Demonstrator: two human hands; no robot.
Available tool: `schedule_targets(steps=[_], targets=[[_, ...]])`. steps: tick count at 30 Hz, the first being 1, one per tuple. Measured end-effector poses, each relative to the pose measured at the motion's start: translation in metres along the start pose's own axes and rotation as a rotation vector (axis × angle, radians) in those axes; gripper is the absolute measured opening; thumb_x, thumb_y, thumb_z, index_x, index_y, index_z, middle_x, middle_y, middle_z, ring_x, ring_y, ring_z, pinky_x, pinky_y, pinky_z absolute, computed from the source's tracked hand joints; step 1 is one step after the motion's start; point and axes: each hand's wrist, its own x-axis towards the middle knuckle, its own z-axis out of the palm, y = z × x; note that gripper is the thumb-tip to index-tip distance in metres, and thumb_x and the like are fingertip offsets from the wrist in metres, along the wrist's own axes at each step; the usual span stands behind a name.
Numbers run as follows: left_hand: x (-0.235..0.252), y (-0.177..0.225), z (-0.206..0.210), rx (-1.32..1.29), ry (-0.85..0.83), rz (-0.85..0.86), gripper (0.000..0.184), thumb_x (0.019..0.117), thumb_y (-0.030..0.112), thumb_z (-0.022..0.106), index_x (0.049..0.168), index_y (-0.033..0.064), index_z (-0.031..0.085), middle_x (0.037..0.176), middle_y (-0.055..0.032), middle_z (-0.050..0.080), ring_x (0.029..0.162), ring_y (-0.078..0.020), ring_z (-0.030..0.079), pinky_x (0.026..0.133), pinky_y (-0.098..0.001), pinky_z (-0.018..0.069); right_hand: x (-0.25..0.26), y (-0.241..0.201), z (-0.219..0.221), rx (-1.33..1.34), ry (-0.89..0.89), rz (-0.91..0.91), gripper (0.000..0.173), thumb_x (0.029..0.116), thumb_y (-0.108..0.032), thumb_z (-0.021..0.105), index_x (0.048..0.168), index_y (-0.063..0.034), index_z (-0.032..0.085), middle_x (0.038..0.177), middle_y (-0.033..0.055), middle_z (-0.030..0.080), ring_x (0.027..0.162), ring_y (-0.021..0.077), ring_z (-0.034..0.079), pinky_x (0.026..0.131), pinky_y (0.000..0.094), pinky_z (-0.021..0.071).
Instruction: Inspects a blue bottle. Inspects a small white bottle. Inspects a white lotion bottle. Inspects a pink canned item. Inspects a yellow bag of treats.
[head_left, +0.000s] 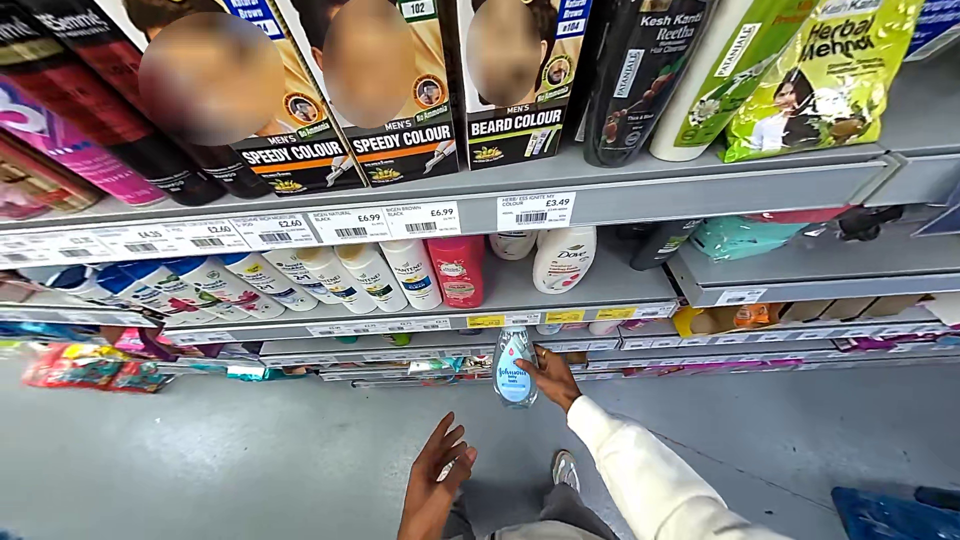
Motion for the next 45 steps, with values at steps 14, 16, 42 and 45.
schedule_targets(steps=[14, 16, 42, 45], targets=[[-0.015, -0.006, -0.003, -0.105, 0.134, 0.065, 0.057, 0.1005, 0.009, 0.056, 0.153, -0.0014, 0.039, 0.139, -0.0185, 0.060, 0.113, -0.0316, 0.069, 0.086, -0.0480, 0.0623, 0.060, -0.006, 0.007, -0.143, 0.176, -0.113, 0.036, 0.0911, -0.027, 0.079, 0.109, 0.0042, 0.073, 0.103, 0.0195, 0.073, 0.101, 0.0289, 0.070, 0.096, 0.0474, 0.0529], [-0.017, -0.007, -0.004, -0.116, 0.144, 0.077, 0.055, 0.1019, 0.010, 0.055, 0.153, -0.0030, 0.039, 0.136, -0.0188, 0.062, 0.111, -0.0314, 0.070, 0.085, -0.0476, 0.0624, 0.065, -0.003, 0.010, -0.146, 0.193, -0.124, 0.037, 0.0895, -0.026, 0.081, 0.111, 0.0038, 0.073, 0.105, 0.0193, 0.074, 0.103, 0.0285, 0.070, 0.098, 0.0463, 0.0531], [-0.012, -0.011, -0.019, -0.016, 0.027, 0.118, 0.043, 0.1051, 0.009, 0.050, 0.145, -0.0069, 0.047, 0.123, -0.0148, 0.069, 0.098, -0.0251, 0.073, 0.077, -0.0418, 0.0636, 0.066, 0.005, 0.030, -0.256, 0.316, -0.117, 0.034, 0.0888, -0.023, 0.081, 0.105, 0.0054, 0.075, 0.109, 0.0232, 0.072, 0.110, 0.0367, 0.068, 0.104, 0.0507, 0.0490], [-0.005, -0.010, -0.021, -0.015, 0.008, 0.103, 0.042, 0.1049, 0.009, 0.051, 0.144, -0.0069, 0.048, 0.121, -0.0154, 0.070, 0.097, -0.0251, 0.073, 0.077, -0.0422, 0.0634, 0.064, 0.003, 0.032, -0.272, 0.292, -0.067, 0.040, 0.0898, -0.024, 0.080, 0.115, 0.0054, 0.072, 0.113, 0.0231, 0.071, 0.110, 0.0352, 0.068, 0.105, 0.0486, 0.0489]])
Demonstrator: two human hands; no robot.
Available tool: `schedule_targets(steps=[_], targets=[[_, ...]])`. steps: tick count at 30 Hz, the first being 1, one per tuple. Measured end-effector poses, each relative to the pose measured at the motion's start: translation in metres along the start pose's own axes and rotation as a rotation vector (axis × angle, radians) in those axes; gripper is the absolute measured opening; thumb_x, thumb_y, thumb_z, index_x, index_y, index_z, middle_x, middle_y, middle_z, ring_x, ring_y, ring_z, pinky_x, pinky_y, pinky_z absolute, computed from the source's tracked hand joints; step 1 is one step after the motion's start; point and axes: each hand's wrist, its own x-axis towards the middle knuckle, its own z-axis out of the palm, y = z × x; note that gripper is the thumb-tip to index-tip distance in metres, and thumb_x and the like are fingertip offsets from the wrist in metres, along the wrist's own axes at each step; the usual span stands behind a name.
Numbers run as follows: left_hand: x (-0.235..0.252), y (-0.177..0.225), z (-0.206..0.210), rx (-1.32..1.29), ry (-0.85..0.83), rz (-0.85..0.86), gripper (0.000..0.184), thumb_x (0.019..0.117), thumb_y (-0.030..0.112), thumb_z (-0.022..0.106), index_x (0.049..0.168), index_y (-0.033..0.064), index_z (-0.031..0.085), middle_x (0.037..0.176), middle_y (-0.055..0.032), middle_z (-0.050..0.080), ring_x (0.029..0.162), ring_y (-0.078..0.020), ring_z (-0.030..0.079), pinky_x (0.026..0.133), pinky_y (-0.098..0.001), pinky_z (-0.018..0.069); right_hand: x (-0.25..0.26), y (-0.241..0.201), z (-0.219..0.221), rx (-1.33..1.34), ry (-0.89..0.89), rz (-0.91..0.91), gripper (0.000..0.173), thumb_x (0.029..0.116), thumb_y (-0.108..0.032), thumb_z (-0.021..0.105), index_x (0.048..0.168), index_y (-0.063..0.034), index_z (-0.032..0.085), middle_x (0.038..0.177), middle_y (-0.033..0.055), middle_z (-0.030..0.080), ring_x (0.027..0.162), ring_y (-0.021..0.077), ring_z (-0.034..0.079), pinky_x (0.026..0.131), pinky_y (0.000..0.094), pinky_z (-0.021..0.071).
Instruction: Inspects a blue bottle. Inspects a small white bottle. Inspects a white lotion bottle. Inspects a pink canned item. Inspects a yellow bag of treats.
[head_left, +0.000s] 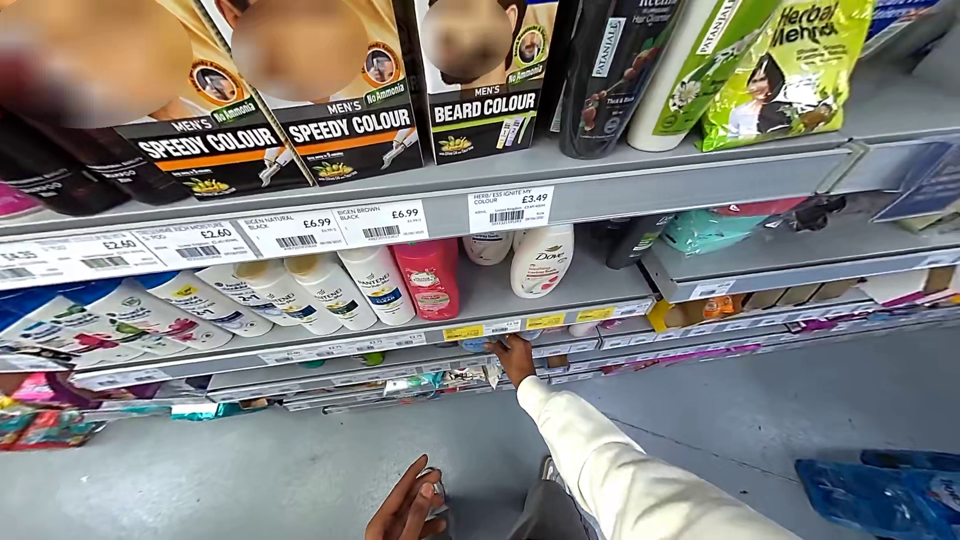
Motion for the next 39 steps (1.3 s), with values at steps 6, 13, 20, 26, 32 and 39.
schedule_targets(steps=[6, 13, 20, 26, 32, 39], targets=[[0.029, 0.013, 0.001, 0.092, -0.071, -0.120, 0.039, 0.1022, 0.008, 0.056, 0.138, -0.0077, 0.053, 0.115, -0.0183, 0.071, 0.092, -0.0256, 0.073, 0.076, -0.0421, 0.0626, -0.067, 0.000, -0.002, 0.097, -0.100, 0.158, 0.060, 0.0934, -0.014, 0.072, 0.147, 0.0010, 0.052, 0.137, 0.0223, 0.062, 0.124, 0.0325, 0.063, 0.110, 0.0447, 0.0479], [0.115, -0.006, 0.075, 0.274, -0.323, 0.051, 0.036, 0.0965, 0.008, 0.067, 0.130, -0.0051, 0.062, 0.114, -0.0173, 0.072, 0.097, -0.0249, 0.073, 0.080, -0.0439, 0.0632, -0.148, -0.016, -0.068, 0.352, 0.038, 0.183, 0.055, 0.0948, -0.012, 0.072, 0.145, 0.0016, 0.053, 0.129, 0.0134, 0.069, 0.112, 0.0176, 0.071, 0.101, 0.0334, 0.0578], [0.194, -0.038, 0.217, 0.476, -0.137, 0.229, 0.090, 0.0862, 0.006, 0.077, 0.154, -0.0137, 0.021, 0.154, -0.0372, 0.034, 0.140, -0.0445, 0.043, 0.113, -0.0480, 0.0434, -0.152, 0.006, -0.171, 0.397, 0.328, 0.170, 0.052, 0.0955, -0.011, 0.070, 0.143, 0.0018, 0.054, 0.120, 0.0093, 0.074, 0.105, 0.0172, 0.073, 0.094, 0.0337, 0.0612], [0.242, -0.062, 0.288, 0.457, 0.359, 0.417, 0.097, 0.0721, 0.014, 0.091, 0.145, -0.0179, 0.036, 0.149, -0.0386, 0.040, 0.143, -0.0475, 0.037, 0.123, -0.0523, 0.0272, -0.149, 0.062, -0.250, 0.462, 0.216, 0.173, 0.056, 0.0945, -0.008, 0.071, 0.146, 0.0026, 0.051, 0.115, 0.0088, 0.076, 0.099, 0.0190, 0.075, 0.089, 0.0355, 0.0635], [0.245, -0.063, 0.321, 0.507, 0.528, 0.418, 0.074, 0.0753, 0.008, 0.085, 0.135, -0.0180, 0.050, 0.137, -0.0353, 0.055, 0.134, -0.0431, 0.051, 0.118, -0.0514, 0.0370, -0.130, 0.109, -0.316, 0.417, 0.063, 0.216, 0.059, 0.0925, -0.011, 0.074, 0.146, 0.0013, 0.052, 0.111, 0.0070, 0.077, 0.096, 0.0177, 0.076, 0.086, 0.0345, 0.0642], [0.218, -0.054, 0.313, 0.609, 0.578, 0.267, 0.077, 0.0761, 0.028, 0.090, 0.133, -0.0113, 0.055, 0.121, -0.0297, 0.066, 0.114, -0.0405, 0.066, 0.100, -0.0565, 0.0509, -0.122, 0.095, -0.321, 0.393, -0.108, 0.204, 0.055, 0.0929, -0.015, 0.074, 0.142, 0.0001, 0.056, 0.111, 0.0062, 0.076, 0.099, 0.0163, 0.075, 0.087, 0.0329, 0.0633]])
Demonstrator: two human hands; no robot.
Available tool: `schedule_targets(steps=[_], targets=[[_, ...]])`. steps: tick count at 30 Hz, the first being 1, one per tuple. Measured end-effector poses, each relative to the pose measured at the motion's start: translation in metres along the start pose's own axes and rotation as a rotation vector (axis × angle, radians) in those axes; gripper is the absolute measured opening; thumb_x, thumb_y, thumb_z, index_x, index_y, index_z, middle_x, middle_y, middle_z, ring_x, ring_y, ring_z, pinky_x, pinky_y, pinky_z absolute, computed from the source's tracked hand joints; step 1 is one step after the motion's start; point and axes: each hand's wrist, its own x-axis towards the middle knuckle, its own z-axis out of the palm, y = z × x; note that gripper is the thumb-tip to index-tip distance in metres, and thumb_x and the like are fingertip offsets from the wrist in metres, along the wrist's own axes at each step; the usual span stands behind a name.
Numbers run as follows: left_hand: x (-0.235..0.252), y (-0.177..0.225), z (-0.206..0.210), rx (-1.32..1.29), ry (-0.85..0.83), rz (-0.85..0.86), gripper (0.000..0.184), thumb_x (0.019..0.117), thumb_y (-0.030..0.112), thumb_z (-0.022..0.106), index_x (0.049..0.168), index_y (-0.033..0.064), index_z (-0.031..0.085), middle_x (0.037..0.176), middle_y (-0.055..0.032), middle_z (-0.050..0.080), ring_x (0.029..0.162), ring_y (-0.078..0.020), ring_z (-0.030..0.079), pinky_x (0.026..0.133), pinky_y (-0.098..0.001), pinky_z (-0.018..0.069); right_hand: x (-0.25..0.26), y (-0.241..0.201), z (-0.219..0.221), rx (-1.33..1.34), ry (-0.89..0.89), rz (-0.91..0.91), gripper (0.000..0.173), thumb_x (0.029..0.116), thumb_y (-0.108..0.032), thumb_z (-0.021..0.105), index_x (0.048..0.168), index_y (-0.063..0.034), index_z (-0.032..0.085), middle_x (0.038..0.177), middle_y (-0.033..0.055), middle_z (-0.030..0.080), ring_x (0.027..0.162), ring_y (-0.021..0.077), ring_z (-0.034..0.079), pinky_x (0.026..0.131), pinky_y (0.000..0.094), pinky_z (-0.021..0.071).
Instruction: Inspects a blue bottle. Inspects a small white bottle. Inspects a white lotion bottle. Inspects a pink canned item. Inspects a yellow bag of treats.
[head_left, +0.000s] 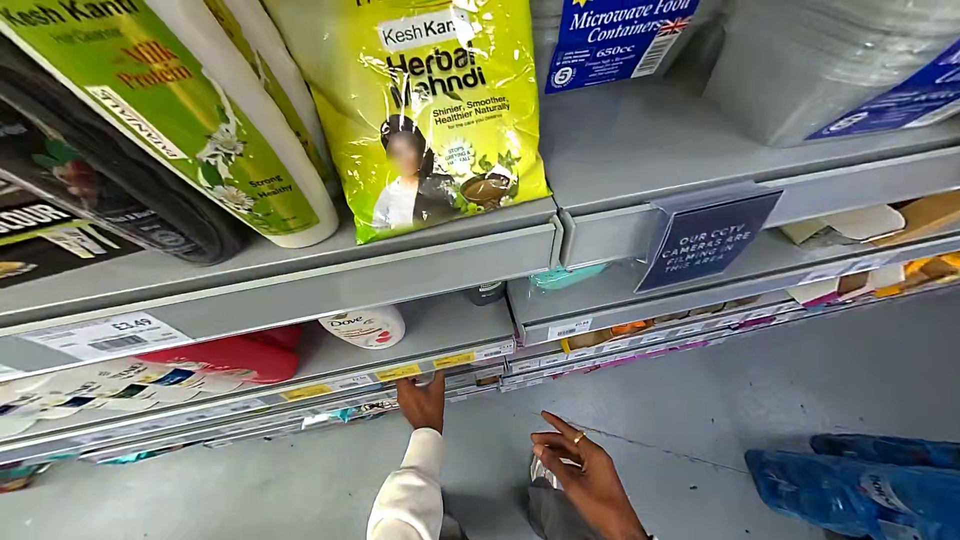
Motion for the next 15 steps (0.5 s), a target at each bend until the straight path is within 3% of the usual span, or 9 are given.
schedule_targets(steps=[3, 7, 11, 15], targets=[[-0.029, -0.009, -0.015, -0.054, -0.042, 0.045, 0.086, 0.0767, 0.031, 0.086, 0.142, -0.0096, 0.048, 0.121, -0.0292, 0.066, 0.108, -0.0408, 0.068, 0.095, -0.0588, 0.0534, 0.002, -0.004, 0.011, -0.022, -0.112, 0.021, 0.049, 0.0932, -0.018, 0.075, 0.138, -0.0015, 0.061, 0.113, 0.0054, 0.076, 0.100, 0.0149, 0.074, 0.089, 0.0324, 0.0626], [-0.084, -0.007, -0.053, -0.143, -0.196, 0.023, 0.083, 0.0753, 0.032, 0.086, 0.139, -0.0101, 0.052, 0.113, -0.0252, 0.070, 0.100, -0.0350, 0.072, 0.088, -0.0547, 0.0588, 0.014, -0.015, 0.035, -0.065, -0.199, 0.005, 0.044, 0.0948, -0.024, 0.074, 0.133, -0.0026, 0.065, 0.117, 0.0076, 0.074, 0.106, 0.0151, 0.072, 0.092, 0.0327, 0.0609], [-0.101, 0.036, -0.119, -0.237, -0.372, 0.055, 0.083, 0.0723, 0.039, 0.085, 0.133, -0.0096, 0.057, 0.108, -0.0181, 0.073, 0.091, -0.0224, 0.075, 0.077, -0.0429, 0.0629, 0.015, -0.049, 0.063, -0.046, -0.351, -0.130, 0.055, 0.0966, -0.035, 0.070, 0.140, -0.0041, 0.060, 0.134, 0.0094, 0.066, 0.121, 0.0172, 0.066, 0.102, 0.0362, 0.0562], [-0.082, 0.084, -0.176, -0.293, -0.391, 0.103, 0.079, 0.0756, 0.048, 0.084, 0.129, -0.0049, 0.060, 0.102, -0.0089, 0.075, 0.086, -0.0140, 0.075, 0.070, -0.0342, 0.0648, 0.000, -0.091, 0.077, 0.148, -0.485, -0.246, 0.060, 0.0956, -0.033, 0.072, 0.142, 0.0014, 0.055, 0.134, 0.0087, 0.066, 0.115, 0.0151, 0.068, 0.095, 0.0342, 0.0607]])
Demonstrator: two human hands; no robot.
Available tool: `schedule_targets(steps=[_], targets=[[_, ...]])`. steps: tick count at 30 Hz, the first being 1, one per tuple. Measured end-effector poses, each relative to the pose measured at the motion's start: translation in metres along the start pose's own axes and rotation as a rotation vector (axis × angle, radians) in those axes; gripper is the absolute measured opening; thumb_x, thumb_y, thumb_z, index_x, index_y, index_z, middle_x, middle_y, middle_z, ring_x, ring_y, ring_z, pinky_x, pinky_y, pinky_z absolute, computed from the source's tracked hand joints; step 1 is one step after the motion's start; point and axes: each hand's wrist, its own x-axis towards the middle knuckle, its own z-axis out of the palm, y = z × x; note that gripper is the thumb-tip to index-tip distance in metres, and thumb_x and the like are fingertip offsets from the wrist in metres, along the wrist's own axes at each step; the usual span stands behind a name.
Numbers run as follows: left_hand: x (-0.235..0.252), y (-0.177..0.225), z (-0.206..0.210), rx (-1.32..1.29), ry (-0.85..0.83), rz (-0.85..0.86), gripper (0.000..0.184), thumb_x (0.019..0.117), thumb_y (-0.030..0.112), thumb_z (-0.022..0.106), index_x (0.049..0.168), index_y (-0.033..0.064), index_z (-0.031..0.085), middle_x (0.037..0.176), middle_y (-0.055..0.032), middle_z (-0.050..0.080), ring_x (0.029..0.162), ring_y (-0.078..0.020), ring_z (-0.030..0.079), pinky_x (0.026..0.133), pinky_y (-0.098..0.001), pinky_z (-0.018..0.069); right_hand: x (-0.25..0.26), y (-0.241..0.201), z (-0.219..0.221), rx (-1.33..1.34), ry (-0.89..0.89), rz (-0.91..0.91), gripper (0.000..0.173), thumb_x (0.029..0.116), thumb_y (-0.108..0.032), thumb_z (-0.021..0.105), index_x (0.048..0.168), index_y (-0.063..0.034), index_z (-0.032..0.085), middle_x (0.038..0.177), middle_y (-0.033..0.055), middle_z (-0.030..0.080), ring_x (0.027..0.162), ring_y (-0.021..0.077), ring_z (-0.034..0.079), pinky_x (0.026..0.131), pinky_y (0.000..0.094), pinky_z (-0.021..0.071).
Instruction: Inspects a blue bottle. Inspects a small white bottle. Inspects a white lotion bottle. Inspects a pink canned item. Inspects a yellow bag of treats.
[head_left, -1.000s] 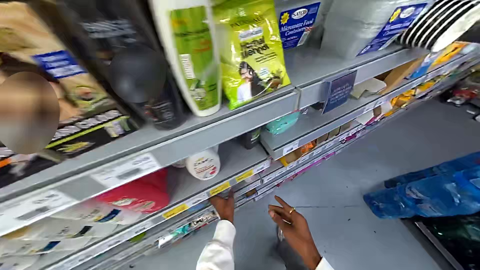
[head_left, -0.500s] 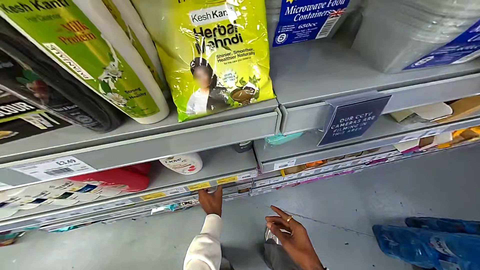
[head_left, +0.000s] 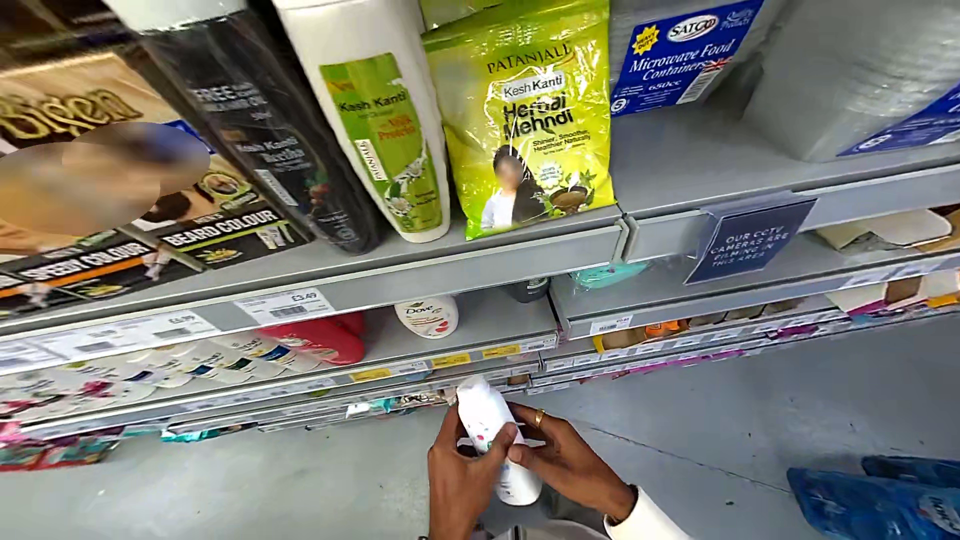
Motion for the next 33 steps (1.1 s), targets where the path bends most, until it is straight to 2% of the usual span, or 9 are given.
schedule_targets(steps=[2, 6, 8, 10, 13, 18, 23, 28, 33], targets=[[0.006, 0.021, -0.018, -0.004, -0.008, 0.030, 0.073, 0.0798, 0.051, 0.081, 0.126, -0.0026, 0.063, 0.100, -0.0059, 0.076, 0.084, -0.0130, 0.075, 0.069, -0.0327, 0.0644, 0.003, -0.015, 0.009, 0.080, 0.004, -0.075, 0.059, 0.0939, -0.023, 0.075, 0.141, 0.0049, 0.054, 0.132, 0.0101, 0.067, 0.114, 0.0173, 0.069, 0.094, 0.0354, 0.0617], [0.011, 0.045, -0.037, -0.149, -0.017, 0.148, 0.044, 0.0990, 0.040, 0.063, 0.113, -0.0003, 0.070, 0.093, -0.0032, 0.075, 0.081, -0.0113, 0.074, 0.070, -0.0282, 0.0637, 0.011, -0.042, 0.020, 0.226, 0.044, -0.127, 0.049, 0.0947, -0.013, 0.073, 0.137, 0.0068, 0.057, 0.126, 0.0132, 0.070, 0.108, 0.0226, 0.072, 0.093, 0.0382, 0.0621], [0.010, 0.052, -0.048, -0.293, -0.078, 0.112, 0.046, 0.1074, 0.038, 0.047, 0.116, -0.0014, 0.069, 0.098, -0.0071, 0.075, 0.086, -0.0165, 0.074, 0.073, -0.0319, 0.0631, 0.012, -0.054, 0.021, 0.294, 0.054, -0.091, 0.050, 0.0969, -0.017, 0.071, 0.138, 0.0066, 0.056, 0.124, 0.0148, 0.070, 0.106, 0.0244, 0.072, 0.090, 0.0391, 0.0625], [0.007, 0.054, -0.056, -0.410, -0.157, 0.074, 0.048, 0.1089, 0.035, 0.042, 0.125, -0.0035, 0.066, 0.109, -0.0124, 0.074, 0.096, -0.0218, 0.073, 0.079, -0.0362, 0.0629, 0.012, -0.063, 0.021, 0.355, 0.070, -0.041, 0.049, 0.0983, -0.021, 0.069, 0.138, 0.0054, 0.057, 0.123, 0.0166, 0.070, 0.104, 0.0263, 0.072, 0.086, 0.0404, 0.0632], [0.007, 0.055, -0.063, -0.479, -0.263, 0.088, 0.041, 0.1065, 0.023, 0.048, 0.133, -0.0048, 0.062, 0.118, -0.0172, 0.071, 0.100, -0.0274, 0.073, 0.080, -0.0404, 0.0642, 0.014, -0.070, 0.018, 0.409, 0.080, -0.012, 0.047, 0.1000, -0.022, 0.067, 0.138, 0.0047, 0.057, 0.123, 0.0192, 0.069, 0.106, 0.0279, 0.072, 0.089, 0.0414, 0.0625], [0.009, 0.059, -0.066, -0.529, -0.305, 0.077, 0.041, 0.1024, 0.013, 0.053, 0.139, -0.0046, 0.058, 0.125, -0.0210, 0.068, 0.102, -0.0318, 0.072, 0.080, -0.0423, 0.0647, 0.014, -0.077, 0.019, 0.384, 0.097, 0.017, 0.044, 0.1025, -0.023, 0.063, 0.139, 0.0009, 0.059, 0.121, 0.0184, 0.070, 0.105, 0.0271, 0.072, 0.090, 0.0407, 0.0621], [0.011, 0.063, -0.067, -0.576, -0.343, -0.010, 0.043, 0.1017, 0.013, 0.056, 0.143, -0.0017, 0.056, 0.127, -0.0223, 0.066, 0.106, -0.0342, 0.071, 0.080, -0.0443, 0.0649, 0.011, -0.077, 0.018, 0.376, 0.116, 0.015, 0.050, 0.1026, -0.022, 0.063, 0.147, -0.0030, 0.053, 0.128, 0.0199, 0.066, 0.109, 0.0300, 0.070, 0.090, 0.0430, 0.0620], [0.012, 0.063, -0.063, -0.589, -0.382, -0.059, 0.048, 0.1008, 0.013, 0.059, 0.147, 0.0005, 0.052, 0.132, -0.0213, 0.064, 0.109, -0.0362, 0.070, 0.077, -0.0476, 0.0659, 0.007, -0.077, 0.015, 0.308, 0.161, 0.010, 0.057, 0.1040, -0.021, 0.061, 0.158, -0.0153, 0.043, 0.127, 0.0193, 0.067, 0.108, 0.0311, 0.071, 0.088, 0.0437, 0.0626], [0.009, 0.061, -0.050, -0.593, -0.390, -0.069, 0.049, 0.0987, 0.008, 0.061, 0.146, -0.0016, 0.053, 0.130, -0.0213, 0.066, 0.106, -0.0354, 0.072, 0.078, -0.0459, 0.0660, -0.002, -0.074, 0.002, 0.209, 0.184, 0.016, 0.057, 0.1029, -0.020, 0.063, 0.156, -0.0126, 0.045, 0.124, 0.0183, 0.070, 0.106, 0.0311, 0.072, 0.086, 0.0430, 0.0642]])
